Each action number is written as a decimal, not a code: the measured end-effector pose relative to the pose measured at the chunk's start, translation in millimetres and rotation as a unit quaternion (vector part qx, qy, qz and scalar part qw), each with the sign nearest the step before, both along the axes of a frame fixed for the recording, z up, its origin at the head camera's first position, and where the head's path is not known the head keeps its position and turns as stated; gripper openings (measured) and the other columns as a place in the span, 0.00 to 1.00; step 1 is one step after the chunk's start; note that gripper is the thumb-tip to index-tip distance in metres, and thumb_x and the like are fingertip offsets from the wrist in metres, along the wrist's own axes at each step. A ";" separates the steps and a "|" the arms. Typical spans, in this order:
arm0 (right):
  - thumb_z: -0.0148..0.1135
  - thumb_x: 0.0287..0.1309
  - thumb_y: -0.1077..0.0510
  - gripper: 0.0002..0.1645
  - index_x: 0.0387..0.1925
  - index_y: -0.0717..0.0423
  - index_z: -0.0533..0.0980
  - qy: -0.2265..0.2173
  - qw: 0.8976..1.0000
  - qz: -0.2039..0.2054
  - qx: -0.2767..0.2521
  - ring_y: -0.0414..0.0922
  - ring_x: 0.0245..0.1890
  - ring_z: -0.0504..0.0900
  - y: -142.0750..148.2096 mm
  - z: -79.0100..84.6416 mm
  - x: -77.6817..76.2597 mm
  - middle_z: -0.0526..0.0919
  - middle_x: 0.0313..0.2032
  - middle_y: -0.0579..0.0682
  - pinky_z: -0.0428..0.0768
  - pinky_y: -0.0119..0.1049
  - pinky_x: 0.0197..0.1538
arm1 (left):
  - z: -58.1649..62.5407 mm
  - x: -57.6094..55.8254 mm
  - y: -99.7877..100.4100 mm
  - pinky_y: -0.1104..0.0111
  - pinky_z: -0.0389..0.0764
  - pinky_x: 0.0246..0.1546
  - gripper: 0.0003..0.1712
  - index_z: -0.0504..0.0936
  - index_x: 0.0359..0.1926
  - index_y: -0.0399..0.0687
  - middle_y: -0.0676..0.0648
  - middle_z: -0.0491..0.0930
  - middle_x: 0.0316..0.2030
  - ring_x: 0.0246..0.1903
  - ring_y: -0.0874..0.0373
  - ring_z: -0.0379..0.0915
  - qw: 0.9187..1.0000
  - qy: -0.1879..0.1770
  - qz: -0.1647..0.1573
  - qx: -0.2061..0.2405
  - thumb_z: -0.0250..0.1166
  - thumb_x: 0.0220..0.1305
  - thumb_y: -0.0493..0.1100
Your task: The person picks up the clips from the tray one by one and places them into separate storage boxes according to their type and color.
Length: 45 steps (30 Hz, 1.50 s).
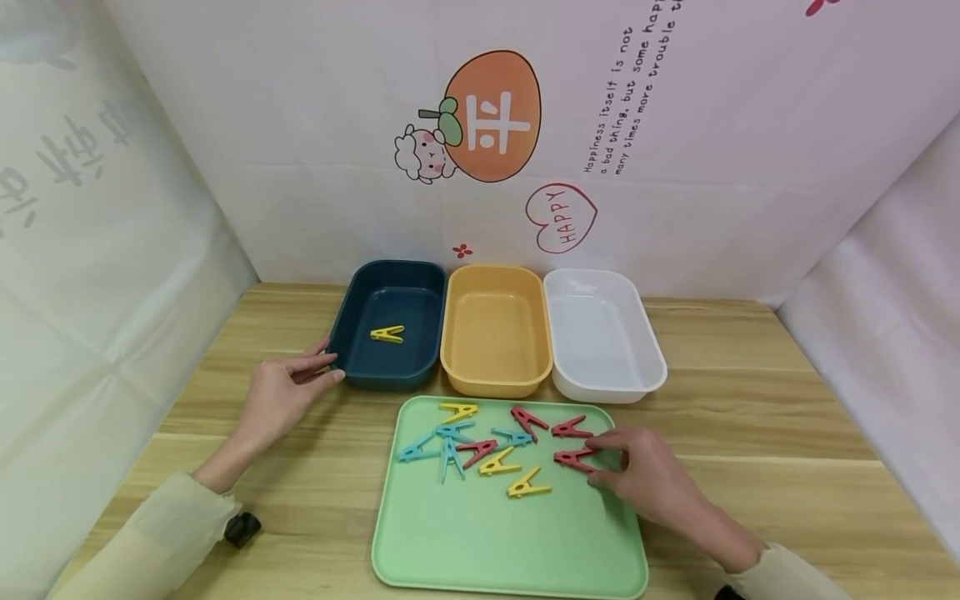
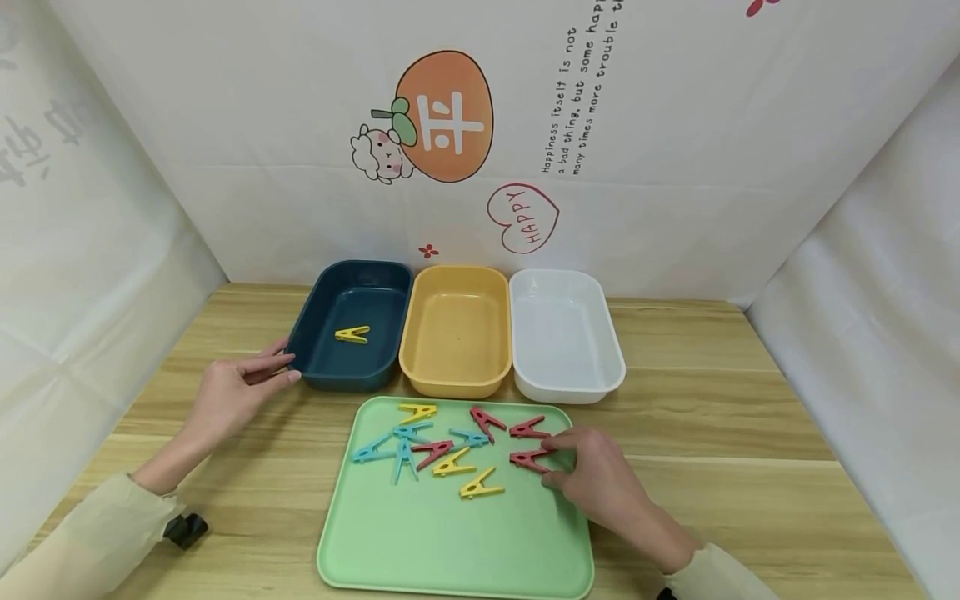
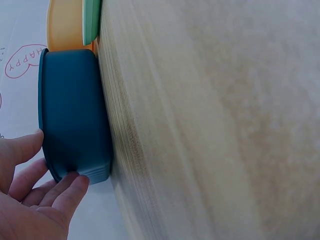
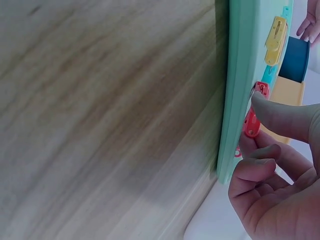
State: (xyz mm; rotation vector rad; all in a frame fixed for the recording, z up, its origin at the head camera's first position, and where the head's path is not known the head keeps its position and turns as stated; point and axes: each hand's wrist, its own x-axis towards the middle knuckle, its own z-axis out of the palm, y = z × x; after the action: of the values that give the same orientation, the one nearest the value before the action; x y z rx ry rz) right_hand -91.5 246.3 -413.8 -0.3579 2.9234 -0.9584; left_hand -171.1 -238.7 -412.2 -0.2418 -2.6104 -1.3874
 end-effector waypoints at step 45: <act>0.85 0.51 0.56 0.22 0.48 0.57 0.90 -0.089 0.983 -0.034 -0.156 0.38 0.17 0.62 6.8 53.7 -14.8 0.65 0.15 0.44 0.58 0.29 0.19 | -2.4 -0.7 0.0 0.83 0.79 0.44 0.21 0.85 0.58 0.29 0.36 0.75 0.68 0.57 0.40 0.81 1.000 0.005 -0.005 0.007 0.73 0.70 0.41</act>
State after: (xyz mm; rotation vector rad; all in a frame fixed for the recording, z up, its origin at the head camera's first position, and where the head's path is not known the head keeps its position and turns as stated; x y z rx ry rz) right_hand -106.3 253.2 -360.2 -0.1724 2.6403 -1.3847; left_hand -171.8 -238.7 -414.6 -0.2598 -2.5942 -1.4033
